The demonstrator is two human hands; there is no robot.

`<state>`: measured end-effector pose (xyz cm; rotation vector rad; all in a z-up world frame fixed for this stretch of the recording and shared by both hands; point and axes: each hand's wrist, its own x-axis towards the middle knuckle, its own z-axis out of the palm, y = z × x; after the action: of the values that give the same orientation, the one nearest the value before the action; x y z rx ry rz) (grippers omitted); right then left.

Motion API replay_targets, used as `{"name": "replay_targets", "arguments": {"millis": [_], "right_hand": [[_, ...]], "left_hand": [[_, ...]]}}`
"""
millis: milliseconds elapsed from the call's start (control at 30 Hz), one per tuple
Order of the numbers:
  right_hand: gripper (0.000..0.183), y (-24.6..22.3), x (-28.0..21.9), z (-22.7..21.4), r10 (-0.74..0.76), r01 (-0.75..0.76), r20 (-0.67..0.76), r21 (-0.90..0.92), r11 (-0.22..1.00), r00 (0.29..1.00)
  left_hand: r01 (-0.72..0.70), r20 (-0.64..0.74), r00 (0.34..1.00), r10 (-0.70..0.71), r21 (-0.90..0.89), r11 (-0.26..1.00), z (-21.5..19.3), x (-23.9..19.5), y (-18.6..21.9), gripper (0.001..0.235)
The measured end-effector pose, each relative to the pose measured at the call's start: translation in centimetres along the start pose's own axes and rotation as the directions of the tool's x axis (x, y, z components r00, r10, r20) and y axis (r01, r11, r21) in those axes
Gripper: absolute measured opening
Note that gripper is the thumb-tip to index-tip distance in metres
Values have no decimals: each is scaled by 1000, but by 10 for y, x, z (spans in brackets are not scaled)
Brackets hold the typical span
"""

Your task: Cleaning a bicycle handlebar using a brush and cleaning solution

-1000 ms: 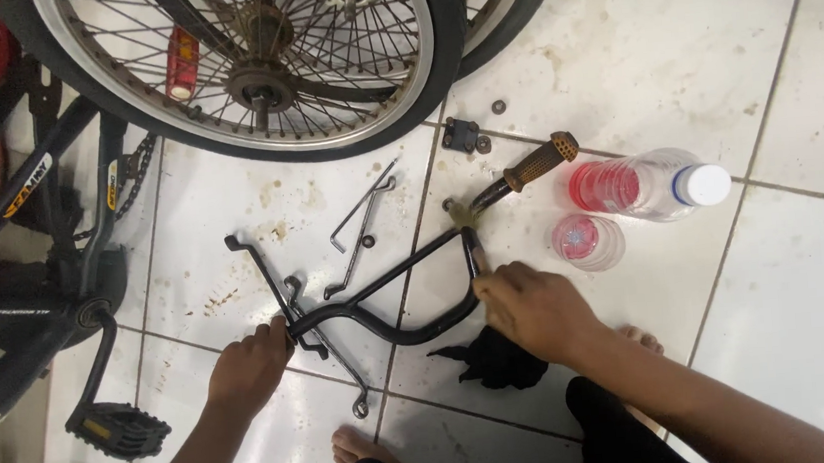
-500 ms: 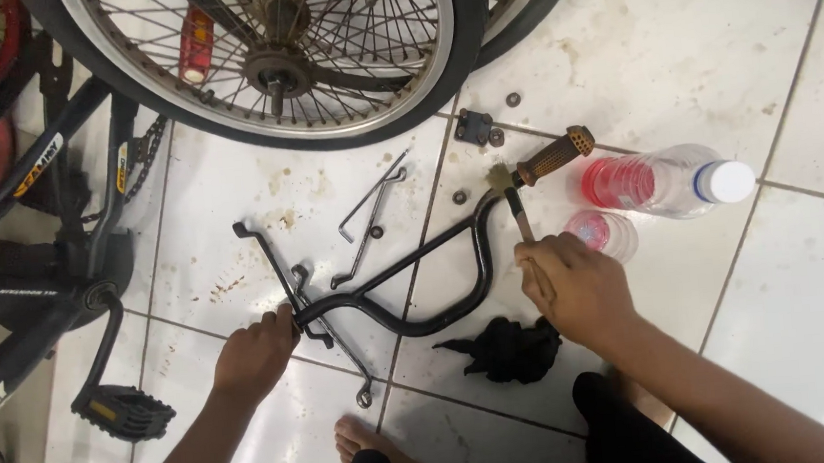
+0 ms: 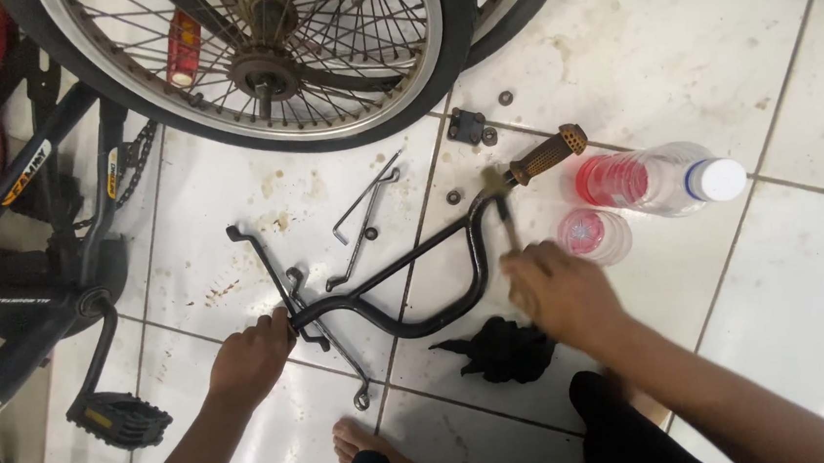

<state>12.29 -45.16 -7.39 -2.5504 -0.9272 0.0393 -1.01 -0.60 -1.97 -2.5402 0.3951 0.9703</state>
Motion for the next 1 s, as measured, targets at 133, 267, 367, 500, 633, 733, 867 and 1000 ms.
{"name": "replay_targets", "arguments": {"millis": [133,267,367,500,633,733,867,1000], "right_hand": [[14,-29,6,-22,-114,108,39,141,984,993],[23,-11,8,-29,46,-42,-33,105,994,998],[20,-9,1,-16,71,-67,-85,47,997,994],[20,-38,2,-18,18,-30,51,241,970,999],[23,-39,11,-37,89,-133,152,312,941,984],[26,-26,12,-42,145,-158,63,336,929,987],[22,-43,17,-39,92,-105,55,309,945,994],[20,-69,19,-32,-2,-52,154,344,938,988]], "left_hand": [[16,5,1000,-16,7,1000,1,4,0,36],[10,21,1000,-10,0,1000,-15,0,-1,36],[4,28,1000,-4,-21,1000,-13,-1,1,36],[32,43,999,-31,-41,999,-13,1,1,36],[23,41,999,-22,-41,999,-19,-1,1,38],[22,8,1000,-22,-10,1000,-12,-3,1,33],[28,-6,1000,-28,-36,999,-10,-4,3,35],[23,-1,1000,-23,-48,999,-12,-7,5,37]]}}
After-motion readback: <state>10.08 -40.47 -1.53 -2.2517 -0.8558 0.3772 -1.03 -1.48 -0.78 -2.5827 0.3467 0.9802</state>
